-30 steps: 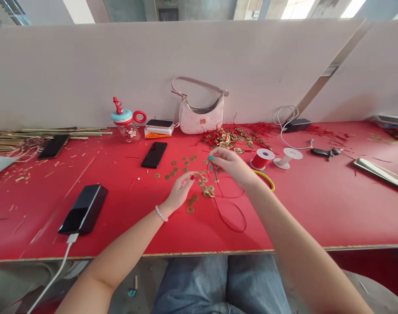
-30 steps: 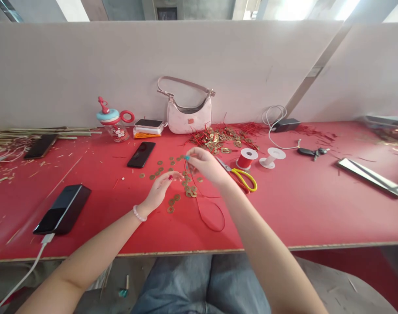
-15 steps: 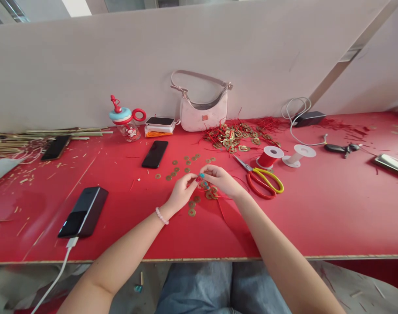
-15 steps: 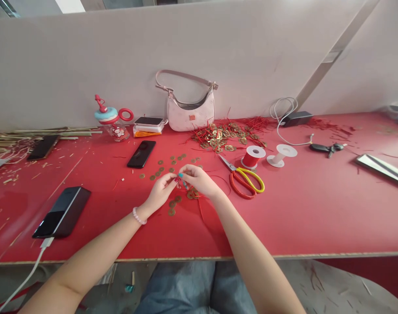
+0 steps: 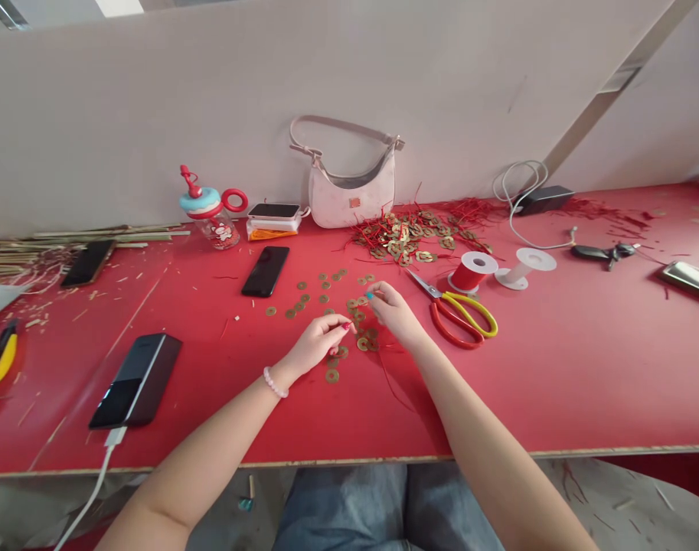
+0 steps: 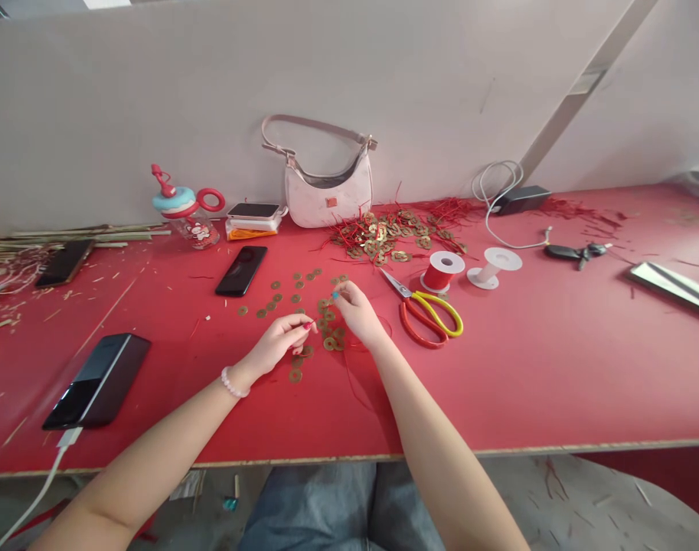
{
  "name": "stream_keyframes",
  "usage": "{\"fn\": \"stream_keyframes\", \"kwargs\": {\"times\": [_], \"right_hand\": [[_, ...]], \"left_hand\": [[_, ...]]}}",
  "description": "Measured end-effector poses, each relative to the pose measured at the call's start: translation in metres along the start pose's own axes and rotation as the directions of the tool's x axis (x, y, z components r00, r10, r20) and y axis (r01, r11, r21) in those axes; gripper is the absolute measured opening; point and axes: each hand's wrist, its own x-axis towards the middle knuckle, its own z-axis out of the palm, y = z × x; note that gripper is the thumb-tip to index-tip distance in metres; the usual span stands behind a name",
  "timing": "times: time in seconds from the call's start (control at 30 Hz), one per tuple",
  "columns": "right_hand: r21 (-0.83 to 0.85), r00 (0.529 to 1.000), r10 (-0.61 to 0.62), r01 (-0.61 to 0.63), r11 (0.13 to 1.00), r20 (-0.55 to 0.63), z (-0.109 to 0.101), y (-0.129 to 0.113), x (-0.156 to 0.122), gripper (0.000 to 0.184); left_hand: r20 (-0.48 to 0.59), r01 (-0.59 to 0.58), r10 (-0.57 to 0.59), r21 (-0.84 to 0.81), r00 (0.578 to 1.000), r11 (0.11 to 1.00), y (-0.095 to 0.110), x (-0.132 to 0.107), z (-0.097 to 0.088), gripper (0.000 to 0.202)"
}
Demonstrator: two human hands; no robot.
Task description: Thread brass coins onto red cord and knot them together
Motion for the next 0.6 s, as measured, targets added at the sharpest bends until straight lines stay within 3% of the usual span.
{"fn": "stream_keyframes", "kwargs": {"times": [0.1, 0.2, 0.37, 0.6], "right_hand": [[-0.435, 0.992, -0.087, 0.117, 0.893, 0.089, -0.0009, 0.0017, -0.0023, 0.012], [-0.658, 0.974, -0.079, 0.202, 0.725, 0.212, -0.0013, 0.0023, -0.0054, 0.017], [-0.737, 0.943, -0.095, 0.309, 0.602, 0.318, -0.0008, 0.0014, -0.0077, 0.027], [-0.721, 0.934, -0.086, 0.324, 0.613, 0.346, 0.0002, -0.001, -0.0077, 0.021]], "left_hand": [[-0.018, 0.005, -0.004, 0.006, 1.0, 1.0, 0.001, -0.001, -0.0003, 0.021], [-0.034, -0.026, 0.024, -0.058, 0.999, 0.998, 0.0005, 0.0006, -0.0033, 0.019], [-0.037, -0.018, 0.011, -0.183, 0.999, 0.983, -0.0028, 0.0036, -0.0078, 0.016], [-0.015, -0.014, 0.011, -0.21, 1.0, 0.978, -0.0005, 0.0024, -0.0076, 0.016]]}}
